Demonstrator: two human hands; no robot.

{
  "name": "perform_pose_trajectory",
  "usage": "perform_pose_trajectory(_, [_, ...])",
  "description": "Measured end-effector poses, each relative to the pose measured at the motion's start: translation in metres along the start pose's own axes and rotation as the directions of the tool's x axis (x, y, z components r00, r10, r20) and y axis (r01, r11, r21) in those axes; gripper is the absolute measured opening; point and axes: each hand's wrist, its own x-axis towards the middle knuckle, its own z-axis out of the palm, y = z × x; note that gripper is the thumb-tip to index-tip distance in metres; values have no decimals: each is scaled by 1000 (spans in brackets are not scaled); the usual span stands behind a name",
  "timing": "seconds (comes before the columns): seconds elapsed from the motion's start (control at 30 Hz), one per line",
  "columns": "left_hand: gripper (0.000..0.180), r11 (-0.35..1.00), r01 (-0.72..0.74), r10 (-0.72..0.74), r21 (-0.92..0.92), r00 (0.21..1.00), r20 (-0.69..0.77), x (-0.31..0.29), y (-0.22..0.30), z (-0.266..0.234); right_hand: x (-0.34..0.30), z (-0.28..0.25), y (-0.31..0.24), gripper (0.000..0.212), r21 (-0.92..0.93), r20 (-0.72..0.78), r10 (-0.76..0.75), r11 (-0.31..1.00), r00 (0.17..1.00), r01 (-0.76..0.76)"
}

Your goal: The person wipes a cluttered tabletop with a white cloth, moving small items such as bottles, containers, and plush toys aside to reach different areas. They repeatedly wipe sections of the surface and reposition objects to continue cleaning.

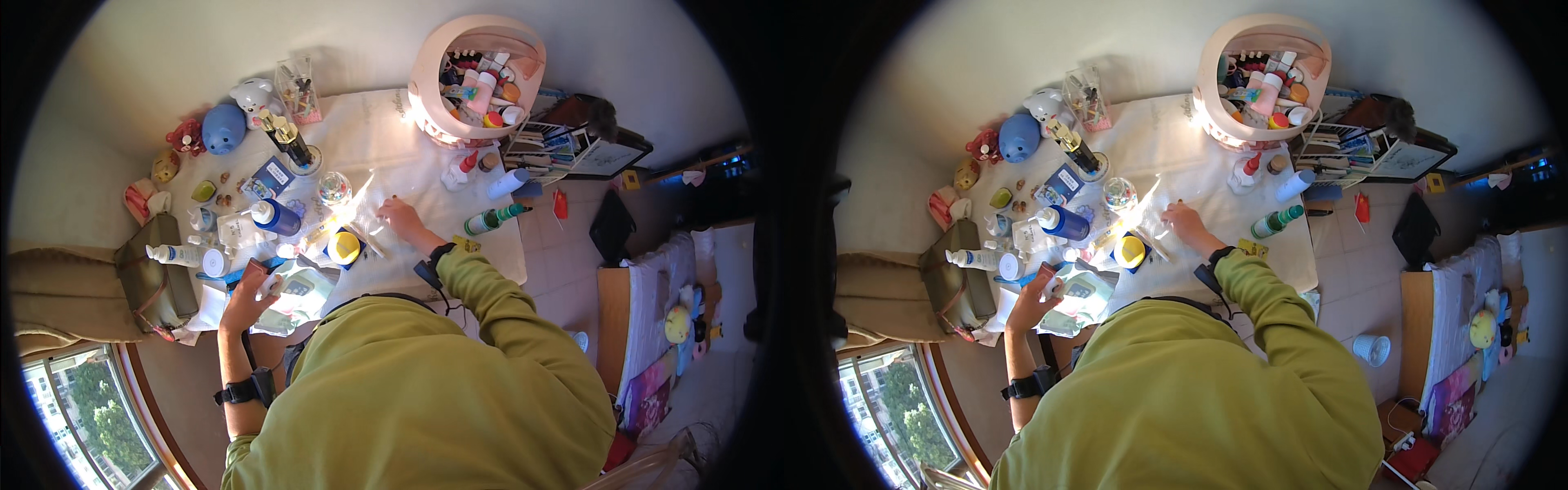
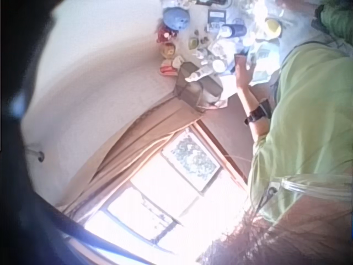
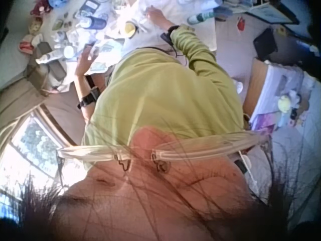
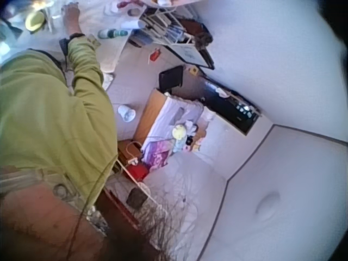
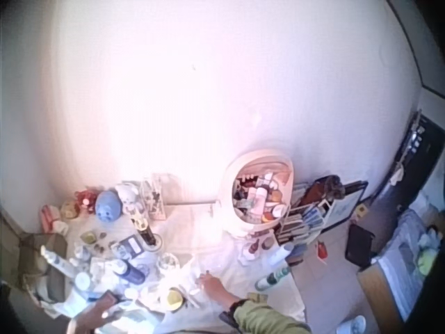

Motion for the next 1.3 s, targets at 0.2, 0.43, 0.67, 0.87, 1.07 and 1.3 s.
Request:
perform_pose_trajectory(0.2, [41,1000,19,-19,-4,1000,-5,-4,-5,-7,-54,-12,2,9,-90,324,-69,991,944,103])
perform_pose_trajectory(0.43, [49,999,-7,6,-35,999,-44,-7,-14,-1,6,2,11,8,88,95,-68,994,993,60])
perform_pose_trajectory(0.67, [47,998,51,-49,34,997,-67,-11,4,-13,-27,3,11,5,9,333,-167,985,928,174])
perform_pose_trajectory(0.87, [47,998,51,-54,-26,992,-115,-10,-3,-3,-61,-35,14,13,109,264,-72,993,962,44])
perform_pose_trajectory(1.07, [47,999,53,-53,1,997,-51,0,0,-1,-28,-19,3,13,201,87,-28,980,996,10])
perform_pose_trajectory(1.3, [41,1000,14,-15,-5,998,-66,3,3,5,-70,-11,-7,14,46,-76,-263,963,962,267])
